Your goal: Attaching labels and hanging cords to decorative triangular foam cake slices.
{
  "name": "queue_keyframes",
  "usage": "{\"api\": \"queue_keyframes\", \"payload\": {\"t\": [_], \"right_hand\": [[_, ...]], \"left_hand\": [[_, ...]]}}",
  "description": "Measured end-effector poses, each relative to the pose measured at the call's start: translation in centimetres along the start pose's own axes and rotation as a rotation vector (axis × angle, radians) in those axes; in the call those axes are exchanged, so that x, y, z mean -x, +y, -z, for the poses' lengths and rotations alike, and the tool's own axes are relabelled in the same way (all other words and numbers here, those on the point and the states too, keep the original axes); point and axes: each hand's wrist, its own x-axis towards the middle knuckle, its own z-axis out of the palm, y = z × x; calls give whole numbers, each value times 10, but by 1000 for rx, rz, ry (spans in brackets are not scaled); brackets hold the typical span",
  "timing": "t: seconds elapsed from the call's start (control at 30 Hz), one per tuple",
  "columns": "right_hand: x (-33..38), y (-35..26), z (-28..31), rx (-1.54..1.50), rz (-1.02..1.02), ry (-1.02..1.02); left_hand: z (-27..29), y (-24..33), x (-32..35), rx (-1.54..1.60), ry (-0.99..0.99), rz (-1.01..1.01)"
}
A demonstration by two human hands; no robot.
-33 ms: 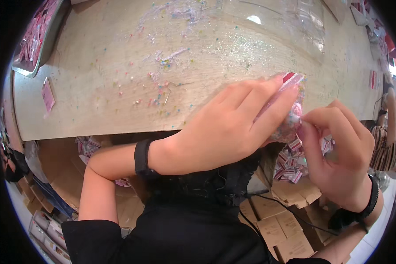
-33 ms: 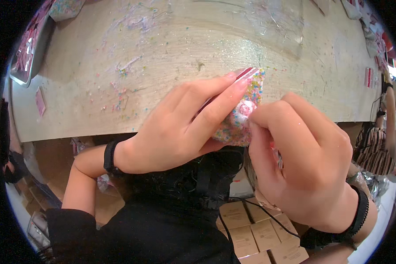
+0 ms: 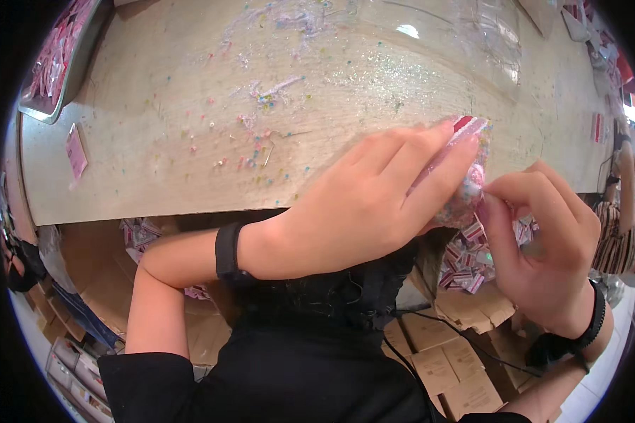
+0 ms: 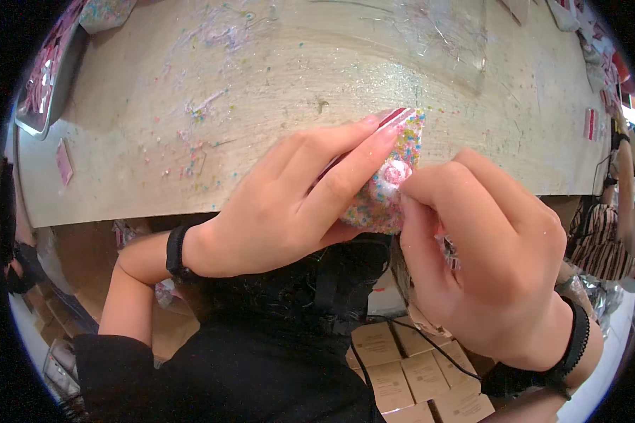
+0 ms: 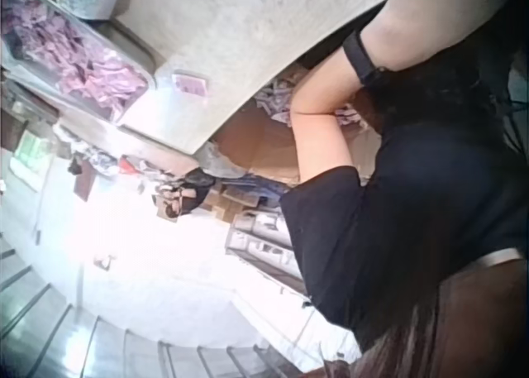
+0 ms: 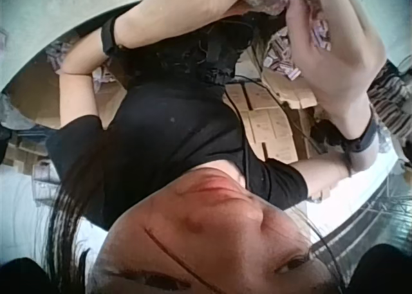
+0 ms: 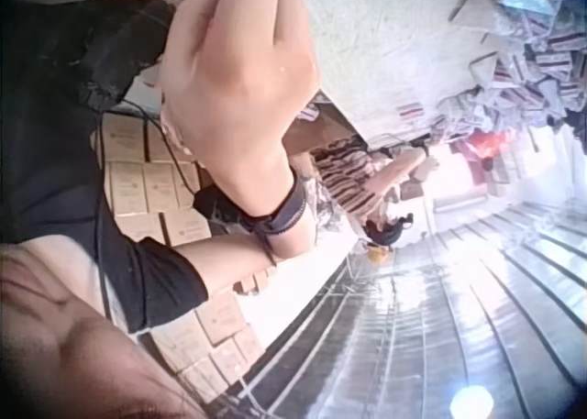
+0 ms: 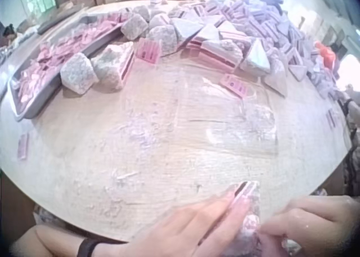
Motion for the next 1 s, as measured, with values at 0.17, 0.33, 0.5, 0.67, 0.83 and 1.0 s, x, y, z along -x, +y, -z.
{"api": "queue_keyframes", "payload": {"t": [0.17, 0.33, 0.5, 0.67, 0.83, 1.0], "right_hand": [[3, 2, -1, -35, -40, 7], [-1, 2, -1, -81, -43, 6], [-1, 2, 1, -127, -93, -24], [-8, -10, -1, 43, -21, -96], [-12, -24, 11, 318, 72, -144], [-22, -13, 10, 71, -35, -193]], "left_hand": [[-2, -4, 0, -12, 11, -25], [0, -4, 0, -17, 6, -35], [-2, -4, -1, -33, 1, -57], [2, -3, 4, 4, -7, -4], [6, 3, -4, 12, -25, -13], [5, -3, -2, 63, 0, 14]]}}
